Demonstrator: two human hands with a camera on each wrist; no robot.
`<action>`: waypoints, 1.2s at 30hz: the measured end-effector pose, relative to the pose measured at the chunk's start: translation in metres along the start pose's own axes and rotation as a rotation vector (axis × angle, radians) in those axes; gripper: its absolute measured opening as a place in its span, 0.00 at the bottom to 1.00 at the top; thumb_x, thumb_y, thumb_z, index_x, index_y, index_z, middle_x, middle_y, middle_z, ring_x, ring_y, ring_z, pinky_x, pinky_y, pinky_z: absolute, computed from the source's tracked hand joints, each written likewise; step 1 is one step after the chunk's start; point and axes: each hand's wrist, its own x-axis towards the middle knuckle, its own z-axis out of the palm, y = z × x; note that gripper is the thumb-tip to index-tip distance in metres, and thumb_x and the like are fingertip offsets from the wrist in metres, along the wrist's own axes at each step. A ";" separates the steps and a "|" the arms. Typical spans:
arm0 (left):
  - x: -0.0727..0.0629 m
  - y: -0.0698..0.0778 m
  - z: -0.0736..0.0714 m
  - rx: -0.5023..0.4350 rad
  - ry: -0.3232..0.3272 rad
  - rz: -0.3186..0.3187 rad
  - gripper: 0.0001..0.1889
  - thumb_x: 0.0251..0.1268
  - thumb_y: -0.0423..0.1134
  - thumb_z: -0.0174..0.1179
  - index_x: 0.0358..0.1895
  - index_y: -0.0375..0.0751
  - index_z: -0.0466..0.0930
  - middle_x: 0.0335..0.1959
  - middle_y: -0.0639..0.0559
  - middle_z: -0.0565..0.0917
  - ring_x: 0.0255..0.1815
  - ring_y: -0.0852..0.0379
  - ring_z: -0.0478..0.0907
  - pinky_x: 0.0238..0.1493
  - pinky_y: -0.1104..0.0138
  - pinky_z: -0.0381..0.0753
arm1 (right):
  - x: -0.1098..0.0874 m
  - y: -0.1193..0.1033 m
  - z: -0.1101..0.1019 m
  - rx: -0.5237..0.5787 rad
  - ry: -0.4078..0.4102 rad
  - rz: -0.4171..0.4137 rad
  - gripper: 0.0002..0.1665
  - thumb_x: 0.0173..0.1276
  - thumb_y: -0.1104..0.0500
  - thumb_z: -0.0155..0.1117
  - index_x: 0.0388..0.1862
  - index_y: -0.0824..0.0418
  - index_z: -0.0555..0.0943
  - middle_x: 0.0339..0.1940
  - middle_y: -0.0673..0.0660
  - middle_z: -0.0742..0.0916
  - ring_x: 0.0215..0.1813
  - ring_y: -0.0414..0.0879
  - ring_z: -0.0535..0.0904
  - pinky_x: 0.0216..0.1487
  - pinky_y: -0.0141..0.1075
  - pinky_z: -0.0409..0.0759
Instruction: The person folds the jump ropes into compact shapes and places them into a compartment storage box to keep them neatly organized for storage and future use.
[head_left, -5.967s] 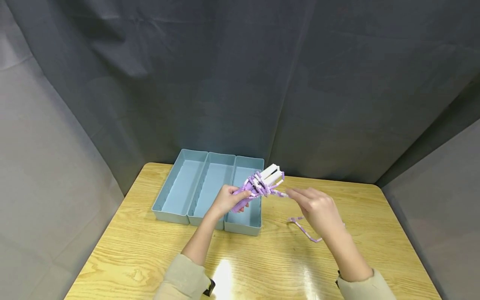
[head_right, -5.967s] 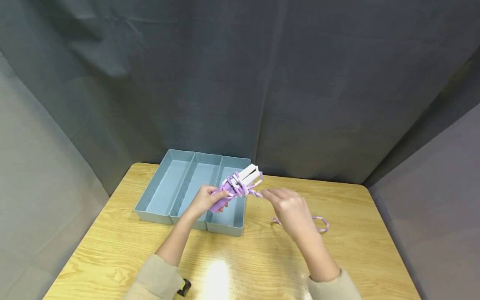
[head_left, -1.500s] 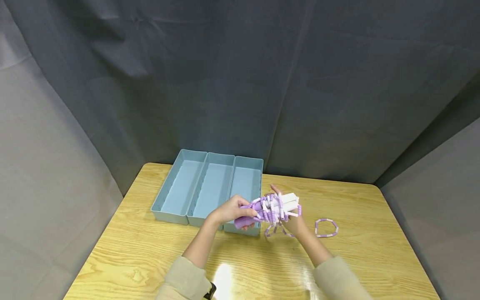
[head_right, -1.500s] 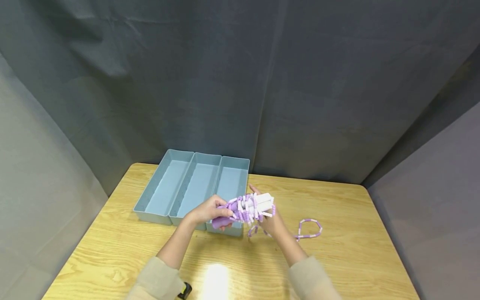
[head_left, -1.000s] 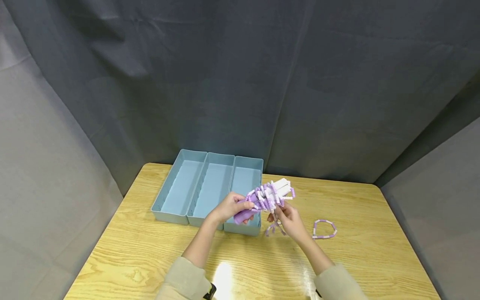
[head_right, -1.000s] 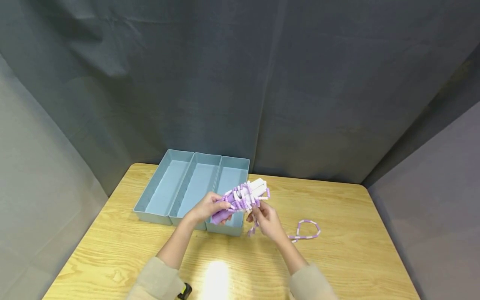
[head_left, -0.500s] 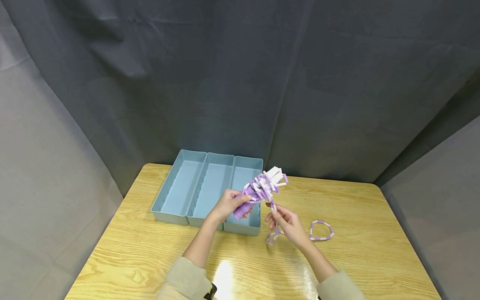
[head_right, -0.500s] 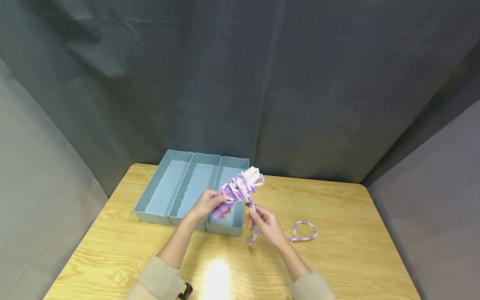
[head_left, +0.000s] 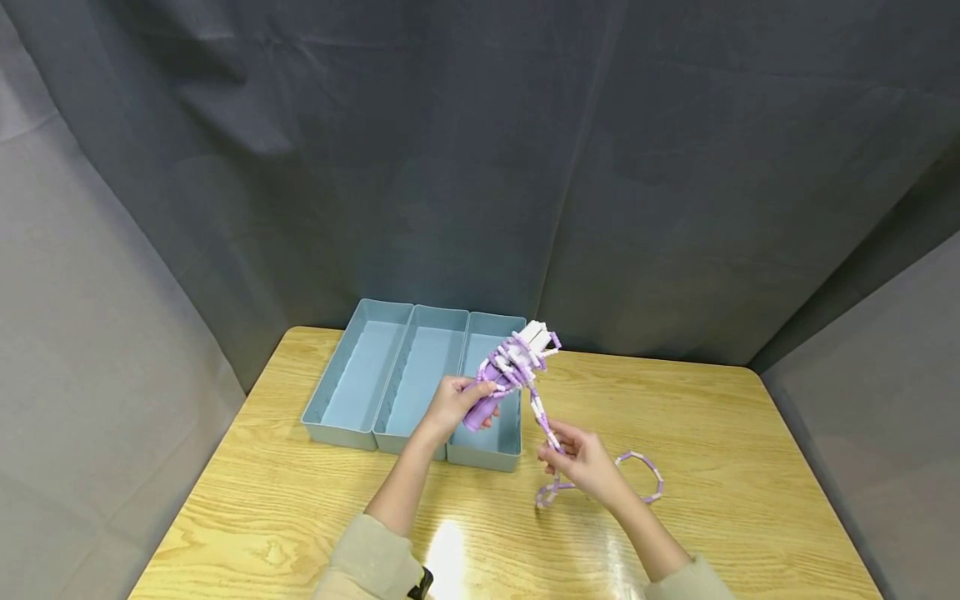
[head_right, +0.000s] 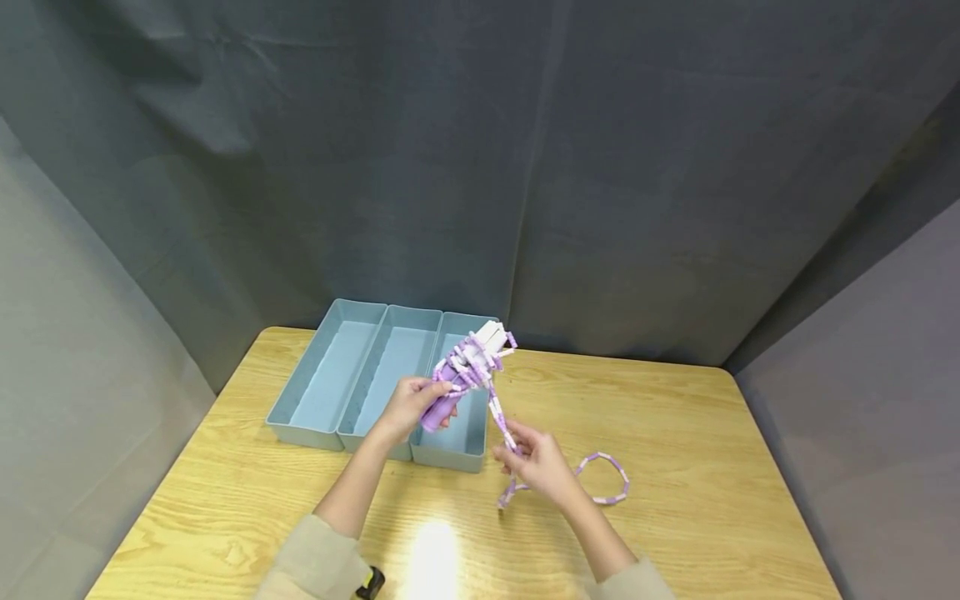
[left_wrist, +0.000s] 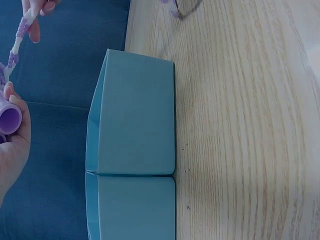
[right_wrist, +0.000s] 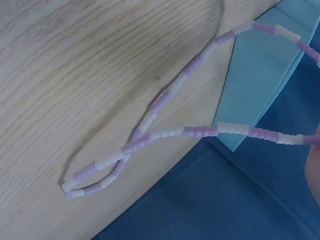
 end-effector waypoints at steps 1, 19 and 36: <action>0.000 0.000 0.000 0.001 0.003 0.000 0.17 0.63 0.33 0.52 0.35 0.13 0.75 0.19 0.40 0.82 0.14 0.58 0.78 0.20 0.67 0.81 | -0.001 -0.001 0.000 -0.030 0.004 0.001 0.26 0.59 0.74 0.59 0.55 0.84 0.65 0.27 0.67 0.82 0.23 0.48 0.80 0.25 0.36 0.81; 0.002 -0.002 -0.002 0.035 0.124 -0.028 0.17 0.62 0.34 0.56 0.36 0.14 0.76 0.23 0.31 0.81 0.15 0.58 0.78 0.23 0.63 0.82 | -0.012 -0.037 -0.003 -0.607 0.162 -0.131 0.20 0.51 0.74 0.64 0.46 0.70 0.79 0.22 0.50 0.79 0.20 0.32 0.68 0.16 0.23 0.69; 0.004 -0.004 0.000 0.123 0.169 -0.026 0.16 0.59 0.35 0.59 0.32 0.17 0.78 0.21 0.30 0.81 0.13 0.56 0.78 0.24 0.54 0.82 | -0.008 -0.075 -0.025 -0.989 0.367 -0.669 0.22 0.45 0.77 0.64 0.43 0.68 0.80 0.34 0.59 0.83 0.32 0.52 0.81 0.27 0.41 0.81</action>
